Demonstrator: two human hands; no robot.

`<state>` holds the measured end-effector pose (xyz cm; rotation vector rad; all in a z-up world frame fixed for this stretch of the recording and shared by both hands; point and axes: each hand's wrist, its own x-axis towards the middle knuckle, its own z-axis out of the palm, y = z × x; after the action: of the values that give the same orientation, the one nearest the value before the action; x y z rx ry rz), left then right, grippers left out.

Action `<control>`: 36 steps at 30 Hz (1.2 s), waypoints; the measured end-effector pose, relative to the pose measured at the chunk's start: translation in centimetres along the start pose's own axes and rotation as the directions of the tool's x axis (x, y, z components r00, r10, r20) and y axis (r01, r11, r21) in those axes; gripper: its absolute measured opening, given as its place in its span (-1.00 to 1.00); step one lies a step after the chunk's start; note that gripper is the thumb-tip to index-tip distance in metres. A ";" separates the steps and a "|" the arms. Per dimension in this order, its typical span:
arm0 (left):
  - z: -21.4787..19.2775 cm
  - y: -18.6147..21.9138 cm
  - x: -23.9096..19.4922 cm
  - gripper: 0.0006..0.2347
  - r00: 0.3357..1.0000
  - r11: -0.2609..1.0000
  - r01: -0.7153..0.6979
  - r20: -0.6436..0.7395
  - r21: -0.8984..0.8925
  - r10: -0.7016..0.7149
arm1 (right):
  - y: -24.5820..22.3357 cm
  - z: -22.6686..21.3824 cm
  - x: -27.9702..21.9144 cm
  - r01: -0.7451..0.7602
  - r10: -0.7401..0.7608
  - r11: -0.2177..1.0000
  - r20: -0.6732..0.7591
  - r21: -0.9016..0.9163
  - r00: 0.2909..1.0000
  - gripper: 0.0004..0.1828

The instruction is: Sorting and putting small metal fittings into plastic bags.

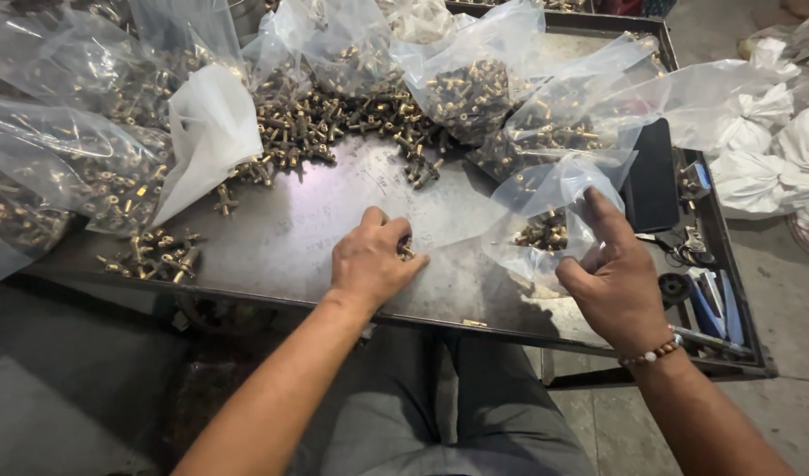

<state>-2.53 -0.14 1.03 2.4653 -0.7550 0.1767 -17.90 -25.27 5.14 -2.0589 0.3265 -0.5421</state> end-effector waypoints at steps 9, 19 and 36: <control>1.7 -2.3 1.5 -0.74 0.996 0.996 0.085 0.002 0.002 -0.085 | -1.2 -0.6 0.1 0.018 -0.018 0.999 0.003 -0.035 1.000 -0.06; 1.6 10.4 5.7 -0.87 0.988 0.314 0.080 0.117 -0.946 0.099 | -3.2 -1.1 1.7 -0.234 0.258 0.946 0.085 -0.225 0.962 0.05; -1.2 12.0 7.3 -0.90 0.819 0.839 -0.510 0.189 -0.192 0.541 | -5.5 -6.0 4.9 -0.202 0.196 0.975 -0.069 -0.096 0.978 -0.35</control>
<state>-3.05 -11.31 9.67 2.1133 -1.5015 0.0305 -16.62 -29.01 13.77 -2.0815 0.6008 -0.4725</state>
